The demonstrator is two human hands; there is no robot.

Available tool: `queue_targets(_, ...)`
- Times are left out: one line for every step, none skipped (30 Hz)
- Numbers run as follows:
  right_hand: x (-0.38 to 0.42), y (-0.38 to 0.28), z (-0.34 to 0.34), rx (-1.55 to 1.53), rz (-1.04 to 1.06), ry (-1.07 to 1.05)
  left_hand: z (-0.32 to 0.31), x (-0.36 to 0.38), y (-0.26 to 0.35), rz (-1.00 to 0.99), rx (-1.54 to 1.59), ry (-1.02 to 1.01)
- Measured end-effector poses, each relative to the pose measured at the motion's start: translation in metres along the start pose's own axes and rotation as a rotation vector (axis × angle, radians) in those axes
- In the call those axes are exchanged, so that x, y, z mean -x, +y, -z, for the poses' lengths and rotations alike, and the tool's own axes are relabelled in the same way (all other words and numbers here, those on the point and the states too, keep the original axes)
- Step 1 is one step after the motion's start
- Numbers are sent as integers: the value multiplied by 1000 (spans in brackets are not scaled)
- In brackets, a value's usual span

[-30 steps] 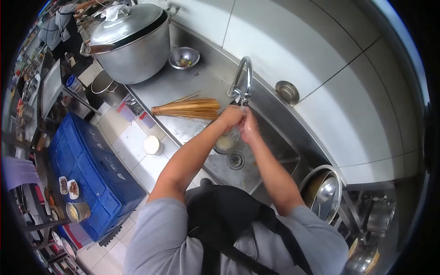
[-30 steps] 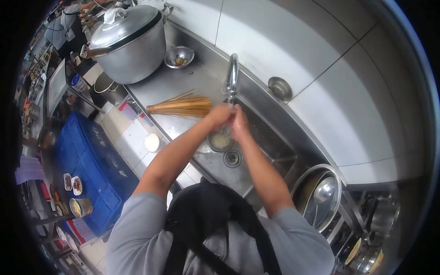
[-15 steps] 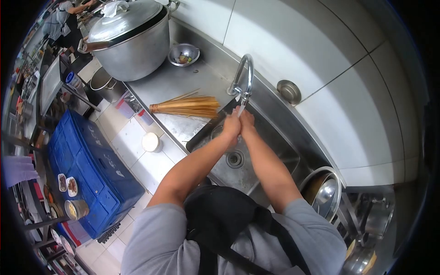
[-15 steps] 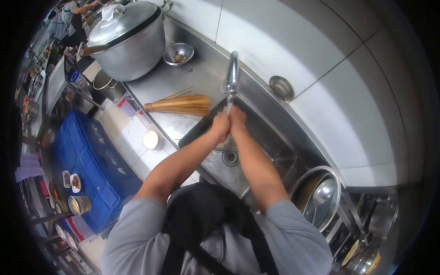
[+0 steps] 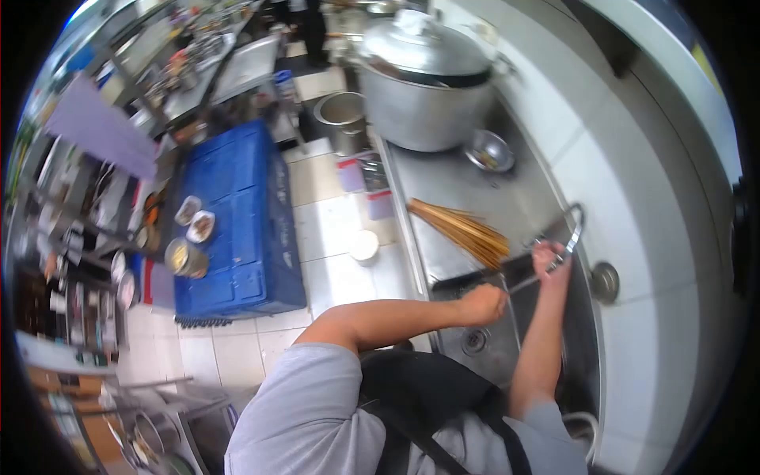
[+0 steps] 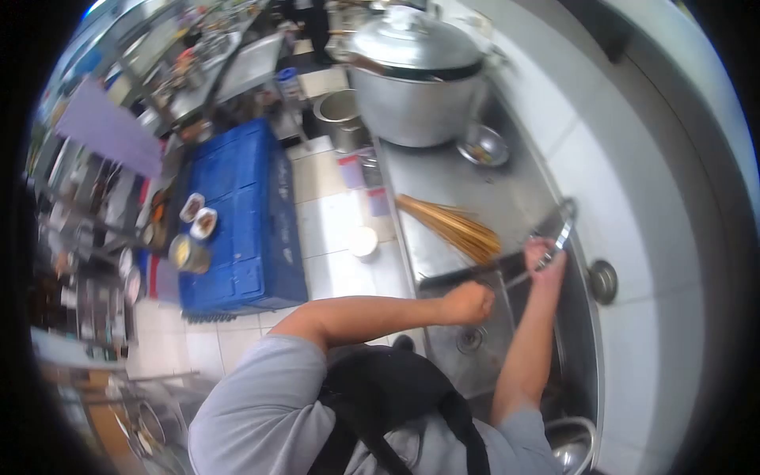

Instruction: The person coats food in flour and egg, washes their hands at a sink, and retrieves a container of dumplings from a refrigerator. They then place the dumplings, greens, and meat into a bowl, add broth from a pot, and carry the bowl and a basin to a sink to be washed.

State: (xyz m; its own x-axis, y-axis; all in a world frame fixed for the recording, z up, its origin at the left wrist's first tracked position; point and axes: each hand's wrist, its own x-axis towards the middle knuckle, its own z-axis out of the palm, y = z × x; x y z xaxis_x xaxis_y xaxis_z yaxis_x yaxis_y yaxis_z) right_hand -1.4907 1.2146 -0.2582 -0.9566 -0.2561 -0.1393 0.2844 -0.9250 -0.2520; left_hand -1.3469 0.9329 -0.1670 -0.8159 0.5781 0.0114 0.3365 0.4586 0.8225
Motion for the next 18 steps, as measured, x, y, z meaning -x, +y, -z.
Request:
queue_targets(6,17,-40,2,315,446,14,14,-4,25,-14,38)
queue_targets(14,32,-65,41,377,461,30,28,-1,5,43,2)
queue_targets(23,48,-81,79,448,475,45,42,-2,-23,102,-39)
queue_targets(28,62,-73,235,488,433,58,54,-8,-22,93,-14)
queue_targets(30,73,-59,390,529,383,76,68,-15,-26,25,-36)
queue_targets(35,90,-63,540,457,599,96,86,-23,-26,-44,-56)
queue_targets(42,111,-70,693,382,813,118,107,-27,-20,-58,-25)
queue_targets(57,135,-78,1001,390,815,140,132,-28,129,-101,10)
queue_targets(73,156,-81,1309,398,806,158,158,-32,282,-136,42)
queue_targets(88,167,-70,1626,504,718,171,184,-44,296,-139,66)
queue_targets(94,182,-59,1929,614,608,180,211,-63,369,-150,184)
queue_targets(94,208,-71,1923,608,583,190,240,-81,439,-164,299)
queue_targets(106,244,-105,1988,722,472,196,271,-101,453,-172,313)
queue_targets(112,276,-129,2043,841,362,201,302,-121,506,-223,394)
queue_targets(106,302,-136,2035,838,346,208,330,-136,559,-272,475)
queue_targets(98,328,-140,2042,730,270,216,357,-152,569,-277,486)
queue_targets(90,354,-148,2045,621,187,224,385,-164,617,-239,508)
queue_targets(83,383,-161,2004,565,114,233,411,-177,671,-203,538)
